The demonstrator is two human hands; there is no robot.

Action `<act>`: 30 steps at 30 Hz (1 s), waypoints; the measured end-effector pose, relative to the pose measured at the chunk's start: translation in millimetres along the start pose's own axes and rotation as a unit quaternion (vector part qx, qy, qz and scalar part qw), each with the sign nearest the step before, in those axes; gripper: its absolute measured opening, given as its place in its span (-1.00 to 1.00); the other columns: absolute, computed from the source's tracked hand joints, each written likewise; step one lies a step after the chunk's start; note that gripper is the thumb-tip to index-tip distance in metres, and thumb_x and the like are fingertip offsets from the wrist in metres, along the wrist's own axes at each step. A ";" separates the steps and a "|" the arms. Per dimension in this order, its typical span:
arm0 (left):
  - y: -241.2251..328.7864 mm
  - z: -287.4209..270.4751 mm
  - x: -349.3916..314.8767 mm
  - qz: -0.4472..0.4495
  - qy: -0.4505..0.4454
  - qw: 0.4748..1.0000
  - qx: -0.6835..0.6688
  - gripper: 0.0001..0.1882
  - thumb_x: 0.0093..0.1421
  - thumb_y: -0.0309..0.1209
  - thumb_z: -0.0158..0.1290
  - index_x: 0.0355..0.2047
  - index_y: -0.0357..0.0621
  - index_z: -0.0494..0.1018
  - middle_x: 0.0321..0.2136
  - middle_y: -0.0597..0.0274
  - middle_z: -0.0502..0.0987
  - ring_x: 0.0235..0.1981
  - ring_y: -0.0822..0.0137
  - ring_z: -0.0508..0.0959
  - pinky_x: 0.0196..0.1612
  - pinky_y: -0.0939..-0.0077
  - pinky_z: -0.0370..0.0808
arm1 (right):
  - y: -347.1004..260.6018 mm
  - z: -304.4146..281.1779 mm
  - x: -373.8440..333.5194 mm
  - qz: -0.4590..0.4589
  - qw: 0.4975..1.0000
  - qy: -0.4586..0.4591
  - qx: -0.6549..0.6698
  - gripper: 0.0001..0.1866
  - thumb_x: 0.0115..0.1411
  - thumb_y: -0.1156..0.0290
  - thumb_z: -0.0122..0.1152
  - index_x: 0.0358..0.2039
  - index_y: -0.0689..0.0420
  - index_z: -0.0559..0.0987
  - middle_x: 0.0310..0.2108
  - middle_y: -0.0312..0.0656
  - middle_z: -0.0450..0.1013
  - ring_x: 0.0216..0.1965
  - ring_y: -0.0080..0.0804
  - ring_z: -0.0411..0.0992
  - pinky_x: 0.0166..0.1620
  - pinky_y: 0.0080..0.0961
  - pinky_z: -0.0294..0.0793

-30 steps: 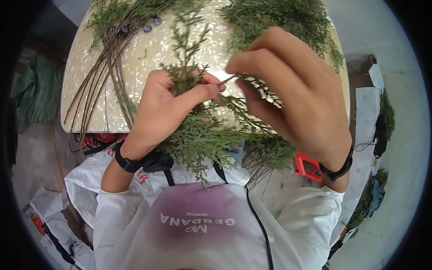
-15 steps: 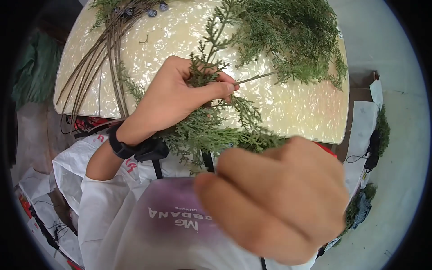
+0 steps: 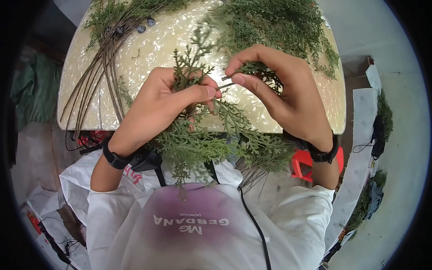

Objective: The person assembles a decorative branch by picking up a stem and attaching small sprigs of greenery to it. They secure each sprig by wrapping black tape around the connection points, repeating this process until the branch is complete.

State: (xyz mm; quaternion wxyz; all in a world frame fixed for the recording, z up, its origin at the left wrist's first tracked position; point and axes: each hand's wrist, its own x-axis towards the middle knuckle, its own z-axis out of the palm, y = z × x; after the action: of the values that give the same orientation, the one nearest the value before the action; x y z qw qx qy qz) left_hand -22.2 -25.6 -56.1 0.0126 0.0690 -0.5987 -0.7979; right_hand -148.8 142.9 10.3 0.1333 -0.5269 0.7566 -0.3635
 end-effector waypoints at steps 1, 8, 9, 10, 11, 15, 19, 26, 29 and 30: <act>0.9 -0.8 -0.1 -0.018 -0.018 1.000 0.005 -0.80 0.19 -0.47 0.09 -0.23 -0.36 0.54 -0.32 0.15 0.63 -0.37 0.49 0.60 -0.48 0.65 0.48 | 0.6 -0.9 -3.0 0.005 1.000 -0.003 0.013 -0.92 0.13 0.66 0.18 -0.32 0.30 0.53 -0.33 -0.18 0.50 -0.25 -0.43 0.45 -0.12 -0.53 0.40; 6.3 3.8 3.3 -0.050 -0.015 0.999 0.005 -0.80 0.19 -0.46 0.09 -0.26 -0.37 0.55 -0.34 0.14 0.63 -0.38 0.47 0.60 -0.48 0.60 0.52 | 5.6 1.6 -5.9 0.002 1.000 -0.005 0.006 -0.92 0.14 0.67 0.16 -0.33 0.28 0.54 -0.33 -0.19 0.49 -0.26 -0.43 0.44 -0.12 -0.54 0.38; 6.1 4.3 3.7 -0.049 -0.018 0.999 0.008 -0.80 0.19 -0.46 0.10 -0.26 -0.37 0.55 -0.34 0.13 0.63 -0.39 0.46 0.60 -0.48 0.59 0.53 | 7.7 1.1 -7.8 -0.010 1.000 -0.002 0.009 -0.91 0.13 0.67 0.18 -0.32 0.28 0.54 -0.33 -0.17 0.50 -0.27 -0.41 0.46 -0.15 -0.55 0.41; 4.8 3.7 3.2 -0.049 -0.016 0.999 0.007 -0.80 0.19 -0.46 0.10 -0.26 -0.37 0.55 -0.34 0.13 0.63 -0.39 0.46 0.60 -0.48 0.59 0.53 | 9.7 1.1 -9.5 -0.023 1.000 -0.001 0.012 -0.89 0.12 0.66 0.20 -0.30 0.29 0.54 -0.34 -0.15 0.51 -0.29 -0.40 0.47 -0.17 -0.55 0.44; 3.2 2.3 2.9 -0.045 -0.013 0.999 0.015 -0.81 0.19 -0.46 0.09 -0.26 -0.37 0.55 -0.34 0.14 0.63 -0.39 0.47 0.60 -0.48 0.59 0.53 | 10.7 1.3 -10.3 -0.037 0.999 0.001 0.014 -0.87 0.11 0.66 0.22 -0.29 0.29 0.55 -0.34 -0.13 0.52 -0.30 -0.38 0.49 -0.20 -0.55 0.46; 0.4 0.6 2.8 -0.039 -0.007 0.999 0.028 -0.82 0.19 -0.46 0.09 -0.28 -0.35 0.56 -0.35 0.15 0.63 -0.40 0.47 0.59 -0.48 0.59 0.53 | 5.6 8.4 -12.2 -0.025 1.000 0.017 0.003 -0.90 0.11 0.68 0.20 -0.33 0.29 0.54 -0.34 -0.17 0.50 -0.25 -0.39 0.45 -0.13 -0.52 0.39; -0.6 0.0 3.5 -0.043 -0.009 0.998 0.034 -0.83 0.19 -0.46 0.08 -0.29 -0.34 0.57 -0.36 0.18 0.63 -0.40 0.48 0.59 -0.48 0.60 0.53 | 6.8 11.4 -14.6 -0.019 1.000 0.017 -0.002 -0.89 0.09 0.69 0.21 -0.33 0.29 0.55 -0.34 -0.15 0.50 -0.26 -0.37 0.45 -0.13 -0.51 0.40; -4.3 0.8 7.1 -0.045 0.005 0.999 0.028 -0.83 0.19 -0.46 0.09 -0.31 -0.33 0.57 -0.39 0.21 0.62 -0.40 0.49 0.59 -0.48 0.61 0.52 | 8.6 8.8 -11.9 -0.040 0.998 0.026 -0.041 -0.87 0.07 0.70 0.22 -0.33 0.29 0.55 -0.34 -0.15 0.51 -0.27 -0.35 0.47 -0.15 -0.51 0.42; -6.1 0.4 9.5 -0.027 -0.009 0.999 0.021 -0.83 0.19 -0.46 0.09 -0.31 -0.34 0.58 -0.42 0.23 0.62 -0.40 0.51 0.58 -0.49 0.63 0.50 | 10.4 12.1 -12.6 -0.057 0.996 0.021 -0.067 -0.85 0.05 0.71 0.24 -0.33 0.29 0.55 -0.34 -0.14 0.51 -0.28 -0.34 0.47 -0.16 -0.51 0.43; -6.7 -1.0 10.6 -0.029 -0.007 0.999 0.021 -0.83 0.19 -0.46 0.09 -0.31 -0.34 0.58 -0.42 0.23 0.62 -0.40 0.51 0.58 -0.49 0.63 0.50 | 11.9 11.8 -13.2 -0.068 0.994 0.021 -0.083 -0.84 0.04 0.71 0.25 -0.33 0.29 0.55 -0.34 -0.14 0.52 -0.29 -0.33 0.48 -0.17 -0.50 0.44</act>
State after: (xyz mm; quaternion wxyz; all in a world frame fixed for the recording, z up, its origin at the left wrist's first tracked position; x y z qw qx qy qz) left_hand -32.1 -25.7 -63.8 -0.0161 0.0810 -0.6131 -0.7857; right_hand -144.8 152.0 -8.6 0.0485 -0.5790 0.7490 -0.3184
